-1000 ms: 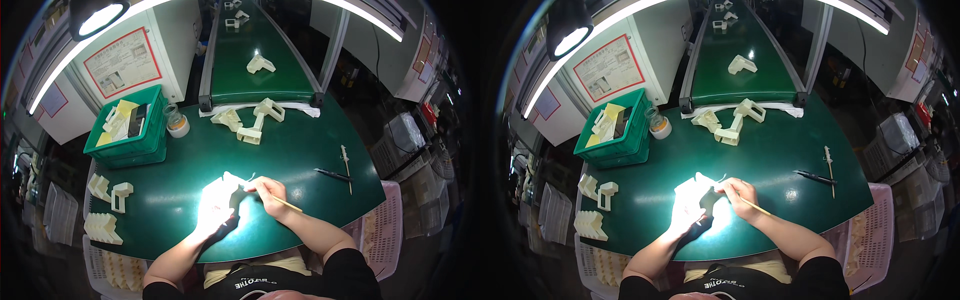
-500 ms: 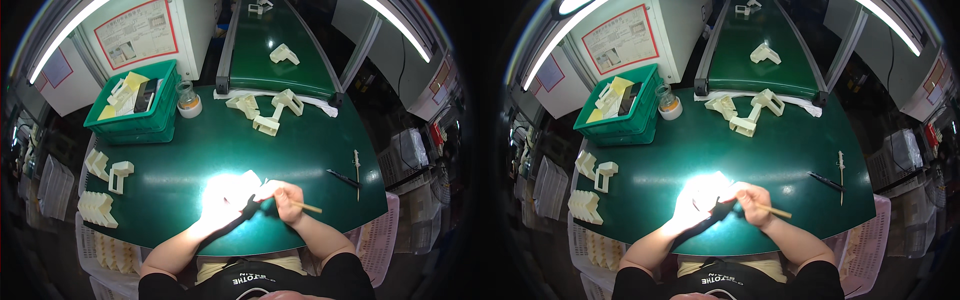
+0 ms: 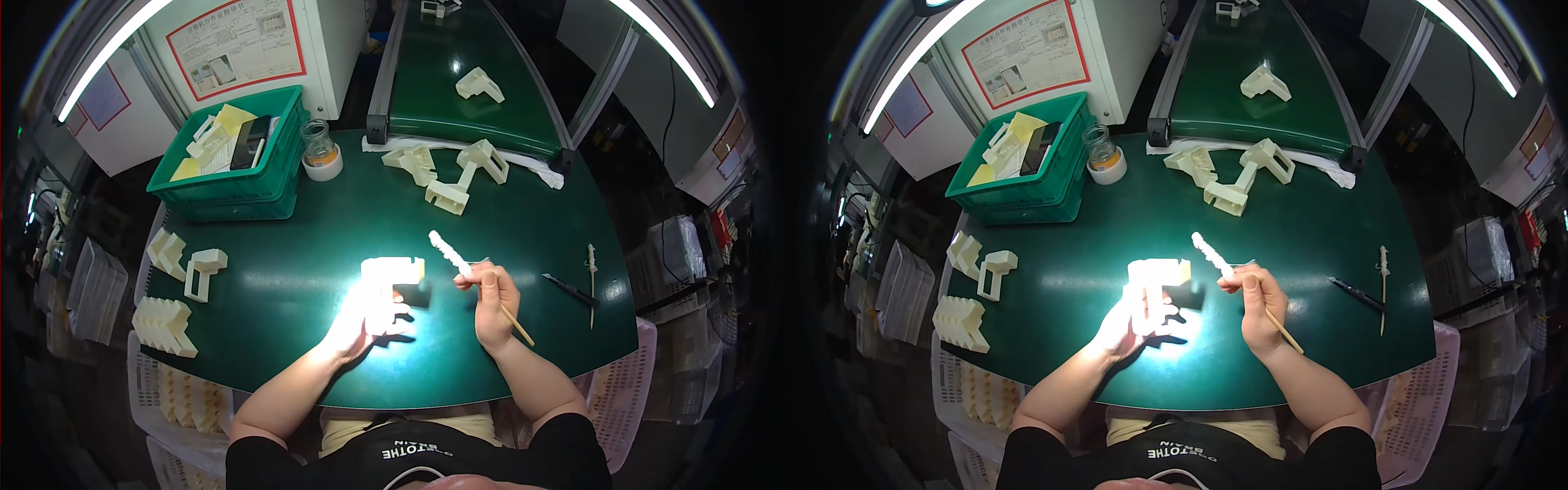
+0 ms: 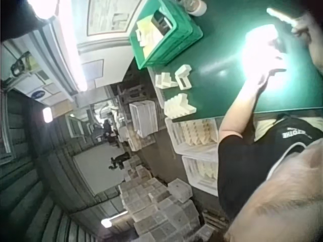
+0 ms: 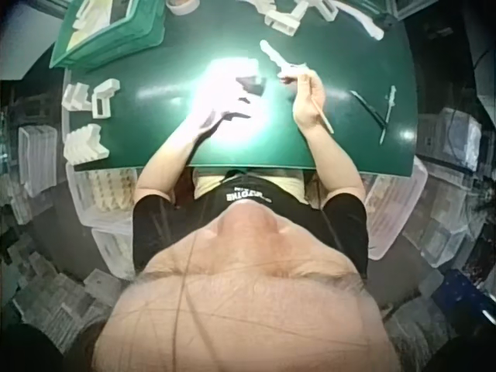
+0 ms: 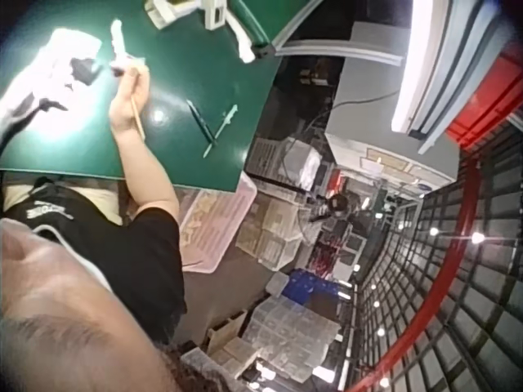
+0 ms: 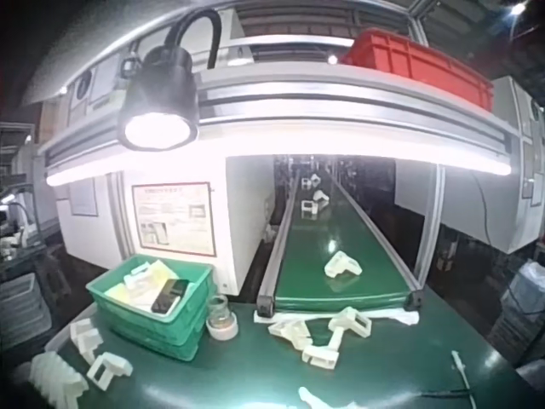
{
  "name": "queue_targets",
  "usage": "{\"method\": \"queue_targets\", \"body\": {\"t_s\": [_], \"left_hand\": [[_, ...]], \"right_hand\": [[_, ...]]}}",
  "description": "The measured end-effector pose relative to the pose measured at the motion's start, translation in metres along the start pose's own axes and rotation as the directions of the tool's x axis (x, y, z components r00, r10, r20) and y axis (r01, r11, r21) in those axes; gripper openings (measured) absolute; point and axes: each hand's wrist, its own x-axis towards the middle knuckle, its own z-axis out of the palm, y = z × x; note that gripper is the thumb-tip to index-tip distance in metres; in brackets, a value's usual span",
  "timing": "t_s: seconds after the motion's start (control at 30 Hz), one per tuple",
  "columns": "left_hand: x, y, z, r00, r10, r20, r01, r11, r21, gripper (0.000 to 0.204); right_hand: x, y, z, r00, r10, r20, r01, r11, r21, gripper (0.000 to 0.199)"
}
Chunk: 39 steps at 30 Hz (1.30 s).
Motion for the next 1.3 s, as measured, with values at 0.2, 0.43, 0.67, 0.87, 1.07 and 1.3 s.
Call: {"method": "queue_targets", "body": {"t_s": [0.2,0.43,0.67,0.87,1.07,1.3], "left_hand": [[0.002,0.007,-0.011,0.965,-0.096,0.245,0.186,0.906,-0.381,0.074],[0.006,0.007,-0.012,0.950,-0.030,0.310,0.183,0.861,-0.476,0.077],[0.003,0.010,-0.012,0.959,-0.021,0.282,0.156,0.872,-0.463,0.075],[0.008,0.007,-0.017,0.942,0.004,0.335,0.178,0.841,-0.511,0.074],[0.011,0.007,-0.010,0.970,-0.029,0.241,0.110,0.938,-0.330,0.070],[-0.004,-0.003,0.000,0.961,0.255,0.108,-0.275,0.917,0.288,0.043]], "right_hand": [[0.003,0.008,0.000,0.987,0.159,0.009,-0.159,0.987,0.038,0.030],[0.004,0.018,0.000,0.955,0.295,0.005,-0.295,0.954,0.051,0.031],[0.007,0.025,-0.001,0.934,0.356,-0.014,-0.355,0.933,0.057,0.030],[0.008,0.028,-0.004,0.940,0.342,-0.005,-0.341,0.939,0.046,0.029],[0.026,0.015,-0.015,0.961,0.277,-0.024,-0.278,0.957,-0.084,0.033],[0.020,-0.033,-0.119,0.993,-0.030,0.110,0.113,0.131,-0.985,0.028]]}}
